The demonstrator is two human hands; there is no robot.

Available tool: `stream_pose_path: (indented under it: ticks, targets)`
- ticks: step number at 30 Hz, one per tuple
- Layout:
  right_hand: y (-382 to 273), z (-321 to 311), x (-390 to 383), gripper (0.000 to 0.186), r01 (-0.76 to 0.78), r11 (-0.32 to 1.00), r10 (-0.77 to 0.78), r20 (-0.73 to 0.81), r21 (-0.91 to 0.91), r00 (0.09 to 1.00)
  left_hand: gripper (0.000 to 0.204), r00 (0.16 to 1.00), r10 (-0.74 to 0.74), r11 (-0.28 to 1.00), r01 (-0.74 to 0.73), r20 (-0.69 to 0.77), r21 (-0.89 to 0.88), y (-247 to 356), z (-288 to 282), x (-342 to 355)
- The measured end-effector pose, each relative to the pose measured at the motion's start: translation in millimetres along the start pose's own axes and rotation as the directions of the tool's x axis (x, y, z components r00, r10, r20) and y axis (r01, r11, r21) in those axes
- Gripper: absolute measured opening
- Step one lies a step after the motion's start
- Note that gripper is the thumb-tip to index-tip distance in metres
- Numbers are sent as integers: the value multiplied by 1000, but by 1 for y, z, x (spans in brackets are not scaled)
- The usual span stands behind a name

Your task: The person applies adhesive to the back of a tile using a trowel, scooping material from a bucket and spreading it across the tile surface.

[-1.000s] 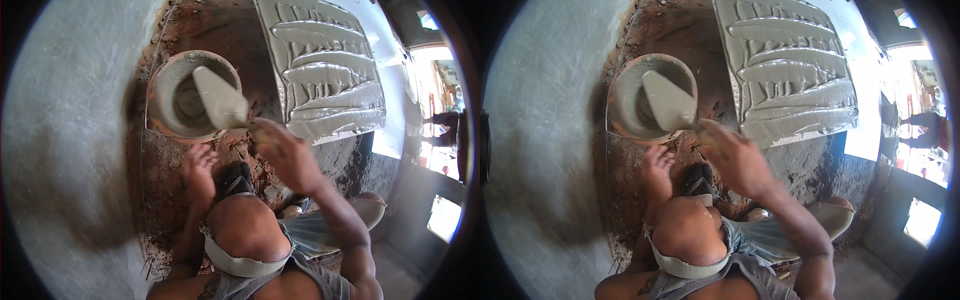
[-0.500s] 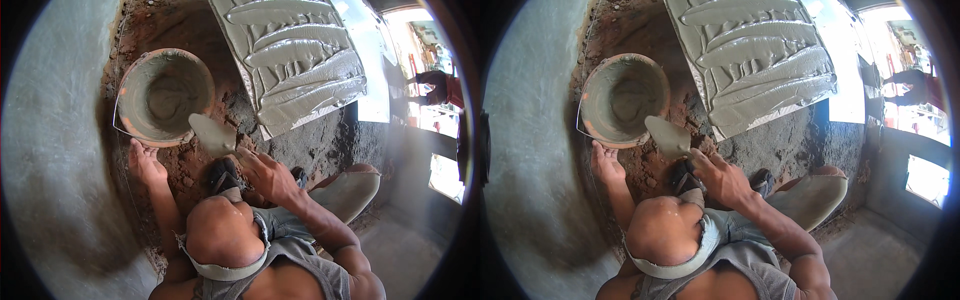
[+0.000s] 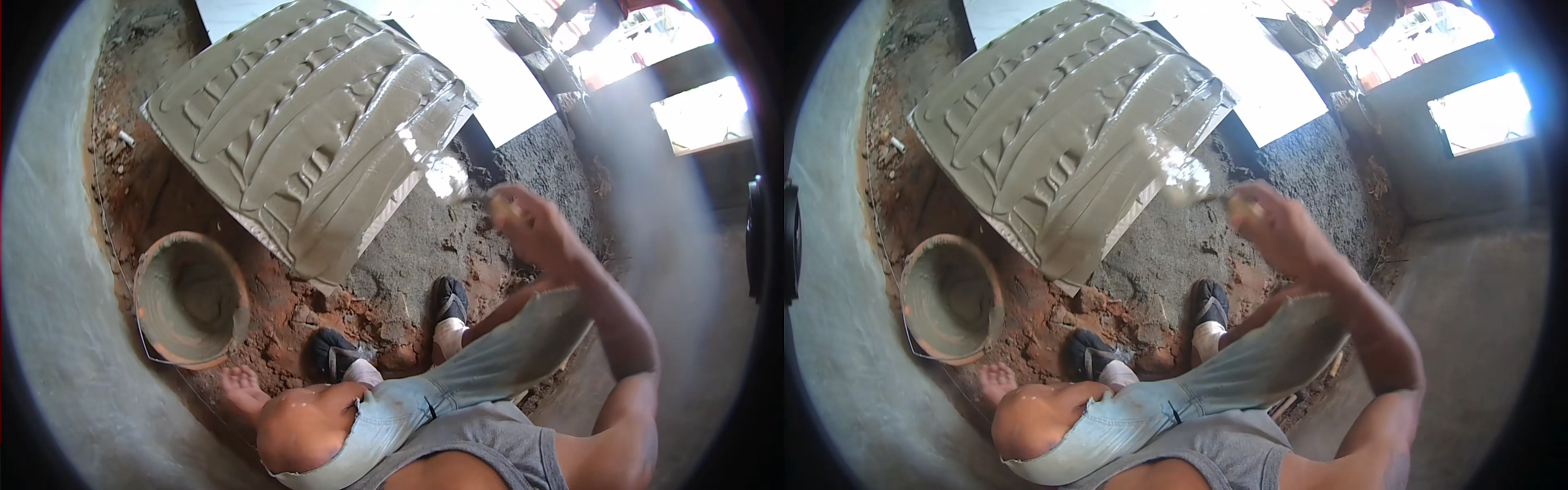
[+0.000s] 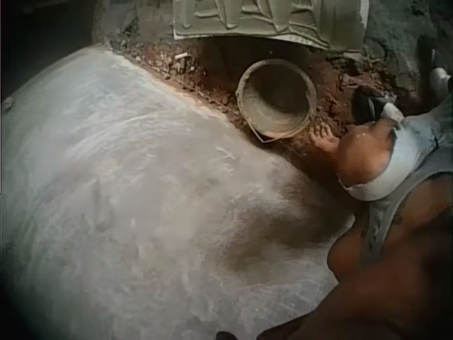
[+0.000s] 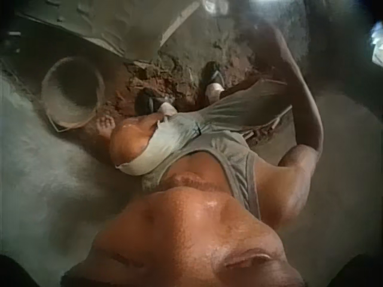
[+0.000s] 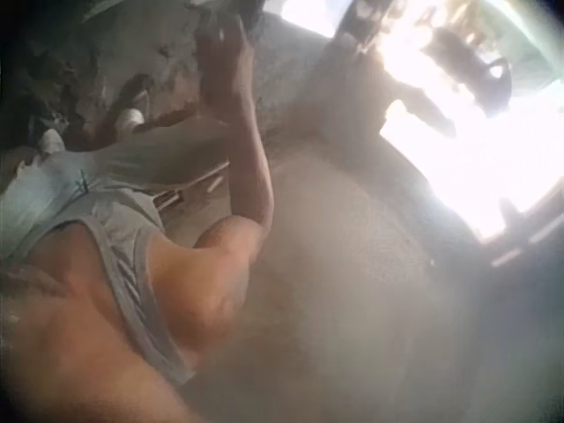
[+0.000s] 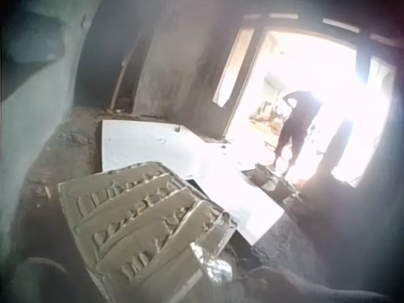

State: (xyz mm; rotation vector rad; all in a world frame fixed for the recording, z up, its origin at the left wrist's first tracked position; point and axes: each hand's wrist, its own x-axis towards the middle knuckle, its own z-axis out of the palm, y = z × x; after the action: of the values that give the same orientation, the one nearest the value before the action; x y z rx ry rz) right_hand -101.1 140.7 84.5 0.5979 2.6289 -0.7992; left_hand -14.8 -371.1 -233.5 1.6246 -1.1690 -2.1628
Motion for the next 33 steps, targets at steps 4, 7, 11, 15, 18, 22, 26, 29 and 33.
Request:
stream_pose_path:
  ticks: [4,7,11,15,18,22,26,29,33]
  targets:
    - [89,-50,68,38,-81,980,95,-72,179,993,25,934,-324,921,274,153,279,-37,21,-34]
    - [162,-58,127,41,-57,989,95,-285,139,954,18,877,-336,877,158,344,454,-48,49,-65]
    - [195,-45,179,49,-32,984,103,-406,177,908,16,817,-171,853,-157,550,498,-39,70,-82]
    - [207,-52,208,48,7,1000,2,-476,18,879,15,774,-139,840,-238,617,487,-30,87,-87]
    - [196,-64,212,49,-59,993,90,-327,102,941,15,767,-137,828,-259,627,498,-23,94,-92]
    - [198,-65,199,48,16,1000,-17,-313,-6,949,15,743,-163,835,-247,649,493,-27,103,-95]
    - [184,-46,177,48,159,982,-184,-321,-104,929,15,691,-200,841,-242,694,484,-25,121,-107]
    - [177,-29,159,47,230,967,-253,-281,-114,926,16,618,-204,892,-202,759,404,-28,145,-111]
    - [163,4,128,42,188,969,-223,-246,-158,943,20,574,-192,957,-72,796,282,-33,162,-102]
